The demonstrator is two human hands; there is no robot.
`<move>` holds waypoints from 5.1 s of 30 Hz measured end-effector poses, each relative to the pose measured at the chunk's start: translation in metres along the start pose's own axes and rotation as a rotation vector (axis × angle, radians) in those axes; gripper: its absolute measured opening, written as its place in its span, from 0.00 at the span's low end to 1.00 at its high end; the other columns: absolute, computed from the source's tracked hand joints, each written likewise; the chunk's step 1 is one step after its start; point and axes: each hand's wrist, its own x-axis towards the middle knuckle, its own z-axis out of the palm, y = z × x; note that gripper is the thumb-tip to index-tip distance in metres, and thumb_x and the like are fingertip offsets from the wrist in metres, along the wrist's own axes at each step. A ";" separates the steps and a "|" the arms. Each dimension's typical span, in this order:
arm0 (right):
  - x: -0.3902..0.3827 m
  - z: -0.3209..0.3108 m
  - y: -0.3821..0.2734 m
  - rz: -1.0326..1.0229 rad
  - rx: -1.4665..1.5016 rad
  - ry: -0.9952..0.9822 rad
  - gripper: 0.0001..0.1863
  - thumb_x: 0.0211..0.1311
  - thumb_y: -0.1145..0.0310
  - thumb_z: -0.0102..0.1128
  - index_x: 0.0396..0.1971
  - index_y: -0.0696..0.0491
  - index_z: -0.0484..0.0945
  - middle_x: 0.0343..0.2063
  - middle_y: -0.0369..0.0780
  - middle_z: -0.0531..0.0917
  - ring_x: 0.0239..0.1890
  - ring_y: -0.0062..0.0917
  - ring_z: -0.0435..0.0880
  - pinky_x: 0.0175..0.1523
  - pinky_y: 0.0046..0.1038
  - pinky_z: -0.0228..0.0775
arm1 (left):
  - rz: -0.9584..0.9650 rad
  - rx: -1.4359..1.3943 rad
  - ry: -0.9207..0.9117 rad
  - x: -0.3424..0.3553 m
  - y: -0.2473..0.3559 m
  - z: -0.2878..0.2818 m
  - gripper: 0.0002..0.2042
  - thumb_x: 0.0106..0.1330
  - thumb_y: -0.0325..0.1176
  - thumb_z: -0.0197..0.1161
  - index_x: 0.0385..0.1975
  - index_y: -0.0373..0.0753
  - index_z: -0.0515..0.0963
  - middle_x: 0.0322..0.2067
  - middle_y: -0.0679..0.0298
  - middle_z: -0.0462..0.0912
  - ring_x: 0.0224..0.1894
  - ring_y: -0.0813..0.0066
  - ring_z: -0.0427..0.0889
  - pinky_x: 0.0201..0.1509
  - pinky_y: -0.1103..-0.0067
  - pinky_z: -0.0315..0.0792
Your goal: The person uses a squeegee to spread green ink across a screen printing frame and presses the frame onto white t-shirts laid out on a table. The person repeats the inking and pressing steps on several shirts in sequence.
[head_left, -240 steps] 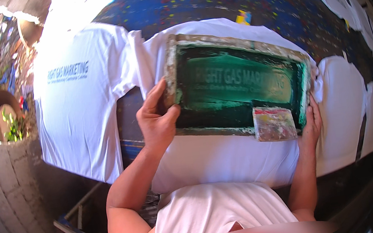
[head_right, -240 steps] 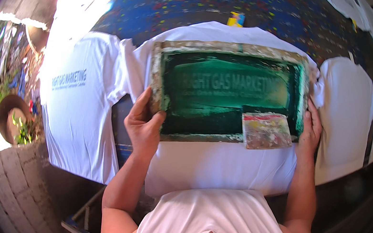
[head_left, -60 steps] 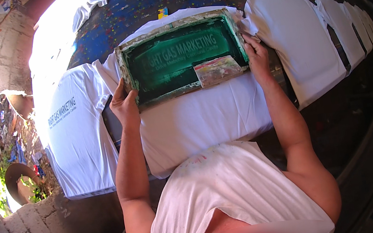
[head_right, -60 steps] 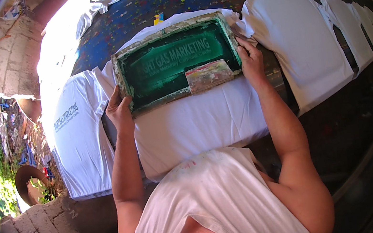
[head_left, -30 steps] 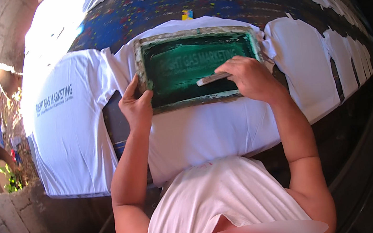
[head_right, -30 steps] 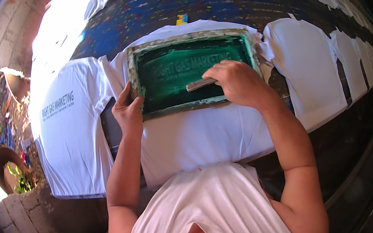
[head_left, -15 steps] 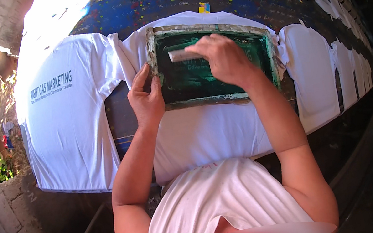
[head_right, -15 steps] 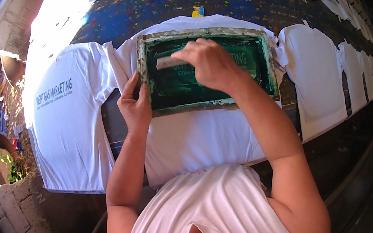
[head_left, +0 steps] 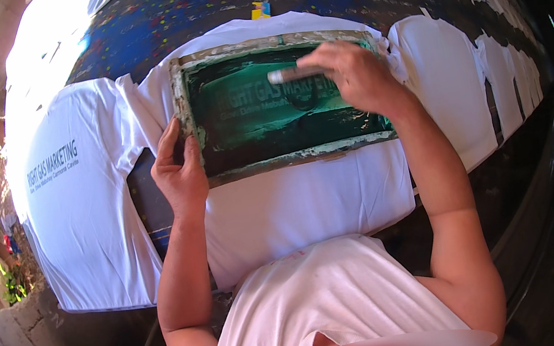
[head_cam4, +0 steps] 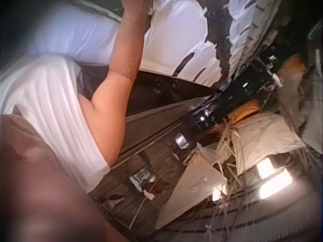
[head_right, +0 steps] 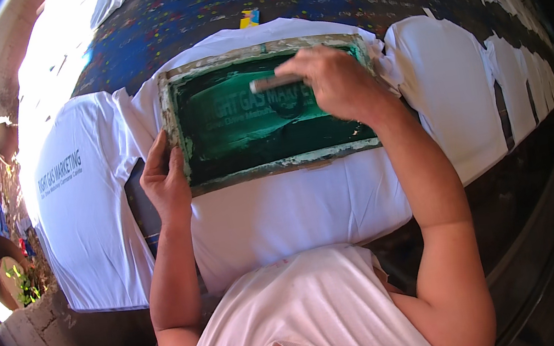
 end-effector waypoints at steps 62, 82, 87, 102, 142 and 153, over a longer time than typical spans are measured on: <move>-0.053 0.038 -0.040 0.758 -0.304 0.341 0.14 0.67 0.63 0.65 0.43 0.58 0.86 0.39 0.54 0.90 0.45 0.57 0.90 0.52 0.52 0.82 | 0.124 -0.002 -0.057 0.006 -0.006 0.002 0.22 0.77 0.19 0.66 0.70 0.29 0.82 0.71 0.53 0.83 0.71 0.67 0.82 0.78 0.74 0.71; -0.010 0.071 -0.127 -0.140 -0.170 -0.057 0.21 0.60 0.78 0.62 0.53 0.55 0.90 0.43 0.43 0.91 0.48 0.42 0.91 0.55 0.43 0.84 | 0.121 -0.052 0.008 0.004 -0.006 0.005 0.18 0.81 0.21 0.64 0.67 0.30 0.84 0.68 0.53 0.86 0.69 0.69 0.84 0.72 0.75 0.77; 0.026 0.037 -0.084 -0.120 0.003 -0.257 0.19 0.61 0.80 0.62 0.50 0.52 0.92 0.46 0.46 0.92 0.49 0.47 0.91 0.56 0.45 0.84 | 0.143 0.020 0.007 0.004 0.000 0.005 0.17 0.81 0.21 0.64 0.67 0.31 0.84 0.67 0.54 0.86 0.67 0.70 0.85 0.71 0.76 0.78; -0.023 0.057 -0.111 -0.169 -0.115 -0.050 0.21 0.60 0.80 0.60 0.50 0.51 0.92 0.42 0.42 0.93 0.46 0.41 0.91 0.56 0.44 0.83 | 0.123 0.082 0.013 0.001 0.005 0.005 0.18 0.82 0.20 0.63 0.68 0.33 0.85 0.68 0.57 0.87 0.66 0.74 0.85 0.70 0.77 0.78; -0.103 -0.023 0.002 -0.063 -0.034 -0.018 0.19 0.57 0.82 0.66 0.47 0.50 0.93 0.48 0.41 0.95 0.49 0.37 0.93 0.56 0.41 0.83 | -0.036 -0.029 0.014 -0.001 0.004 -0.007 0.19 0.84 0.24 0.65 0.71 0.29 0.81 0.61 0.59 0.90 0.56 0.80 0.88 0.64 0.82 0.80; 0.034 0.042 -0.041 -0.058 0.027 0.021 0.21 0.61 0.80 0.70 0.53 0.49 0.92 0.45 0.45 0.95 0.48 0.46 0.94 0.54 0.43 0.85 | 0.122 0.142 0.003 0.002 0.006 0.002 0.18 0.80 0.22 0.67 0.67 0.28 0.83 0.67 0.55 0.86 0.64 0.74 0.85 0.70 0.78 0.76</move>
